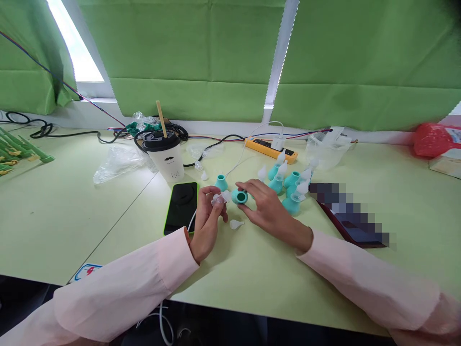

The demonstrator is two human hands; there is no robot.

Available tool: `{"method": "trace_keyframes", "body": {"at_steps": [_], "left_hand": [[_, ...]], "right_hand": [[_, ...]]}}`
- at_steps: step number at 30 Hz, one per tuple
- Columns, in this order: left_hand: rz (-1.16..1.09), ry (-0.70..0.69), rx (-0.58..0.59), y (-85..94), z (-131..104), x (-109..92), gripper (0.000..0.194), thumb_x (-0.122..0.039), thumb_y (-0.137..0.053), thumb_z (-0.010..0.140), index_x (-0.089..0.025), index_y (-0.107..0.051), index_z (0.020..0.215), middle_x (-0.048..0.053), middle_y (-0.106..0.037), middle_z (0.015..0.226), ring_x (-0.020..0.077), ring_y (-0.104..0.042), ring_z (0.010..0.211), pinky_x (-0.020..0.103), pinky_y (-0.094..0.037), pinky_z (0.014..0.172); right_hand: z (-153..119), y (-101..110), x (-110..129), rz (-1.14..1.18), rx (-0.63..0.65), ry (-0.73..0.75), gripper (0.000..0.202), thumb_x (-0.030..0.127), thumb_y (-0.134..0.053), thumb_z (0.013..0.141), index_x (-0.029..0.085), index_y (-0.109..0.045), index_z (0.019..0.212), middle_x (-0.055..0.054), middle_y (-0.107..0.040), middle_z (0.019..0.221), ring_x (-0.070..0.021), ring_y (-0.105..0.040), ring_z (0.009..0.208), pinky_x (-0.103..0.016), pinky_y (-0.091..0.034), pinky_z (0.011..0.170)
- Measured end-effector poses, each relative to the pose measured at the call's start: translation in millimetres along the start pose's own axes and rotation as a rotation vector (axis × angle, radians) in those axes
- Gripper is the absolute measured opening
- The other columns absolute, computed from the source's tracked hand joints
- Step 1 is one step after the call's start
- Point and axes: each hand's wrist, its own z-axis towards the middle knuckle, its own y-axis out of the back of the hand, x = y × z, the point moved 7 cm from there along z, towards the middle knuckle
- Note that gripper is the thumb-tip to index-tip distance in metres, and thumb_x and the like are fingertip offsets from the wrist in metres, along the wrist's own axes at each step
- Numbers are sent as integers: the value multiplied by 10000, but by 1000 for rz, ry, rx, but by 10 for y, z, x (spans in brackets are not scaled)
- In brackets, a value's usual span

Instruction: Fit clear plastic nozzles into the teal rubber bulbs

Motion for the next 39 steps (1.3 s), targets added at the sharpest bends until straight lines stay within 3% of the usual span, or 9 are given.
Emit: {"method": "trace_keyframes", "body": {"at_steps": [4, 8, 12, 16, 19, 23, 28, 32, 39], "left_hand": [[13, -15, 60, -42, -12, -15, 123, -277, -448, 800, -200, -399, 883, -13, -423, 757, 72, -421, 600, 193, -412, 520], [41, -3, 181, -128, -48, -7, 129, -277, -460, 795, -169, -444, 864, -2, -441, 745, 67, -441, 572, 201, -413, 504], [82, 72, 288, -210, -102, 48, 185, -250, -553, 736, -156, -465, 869, -8, -476, 694, 67, -474, 549, 185, -417, 474], [72, 131, 264, -214, -100, 74, 282, -217, -656, 631, -149, -483, 843, -9, -516, 673, 83, -501, 564, 193, -455, 475], [73, 147, 208, -183, -72, 75, 249, -210, -682, 594, -119, -539, 777, 6, -546, 652, 88, -517, 553, 203, -474, 482], [103, 187, 165, -147, -46, 99, 239, -228, -684, 590, -93, -594, 766, -3, -547, 556, 72, -499, 445, 203, -455, 430], [70, 297, 278, -220, -75, 159, 246, -247, -681, 594, -87, -570, 744, 4, -559, 547, 67, -482, 401, 195, -422, 375], [71, 334, 320, -240, -88, 183, 245, -243, -680, 599, -97, -524, 719, -11, -545, 531, 63, -478, 403, 171, -394, 348], [11, 401, 363, -260, -100, 251, 262, -233, -698, 574, -100, -512, 705, -2, -569, 570, 88, -529, 448, 221, -469, 419]], "right_hand": [[-294, 171, 85, 123, -23, 2, 389, 154, -523, 722, 160, -447, 1104, -79, -575, 911, -200, -526, 850, -340, -458, 711], [-552, 211, -9, 246, -8, -112, 495, 187, -586, 672, 186, -425, 1139, -49, -597, 868, -162, -553, 741, -309, -472, 664], [-662, 125, -125, 384, 32, -182, 412, 241, -613, 656, 213, -495, 1049, -41, -590, 924, -178, -546, 844, -320, -460, 739], [-703, -47, -169, 470, 126, -254, 506, 230, -566, 702, 246, -390, 1176, -41, -527, 1096, -185, -498, 985, -338, -425, 831], [-702, -39, -126, 465, 81, -221, 509, 186, -513, 731, 264, -354, 1208, -42, -495, 1115, -186, -455, 1037, -356, -390, 876], [-702, 76, -92, 442, -33, -181, 463, 130, -505, 705, 257, -445, 1146, -53, -462, 1004, -185, -466, 974, -332, -420, 810], [-723, 101, -84, 472, -32, -196, 480, 114, -475, 713, 225, -385, 1171, -58, -449, 988, -177, -476, 936, -313, -426, 774], [-756, 80, -80, 383, -15, -203, 339, 161, -481, 742, 212, -376, 1060, -56, -495, 959, -171, -506, 866, -307, -427, 743], [-775, 47, -106, 255, -5, -158, 281, 290, -500, 767, 235, -355, 1001, -47, -530, 911, -176, -530, 822, -307, -442, 693]]}}
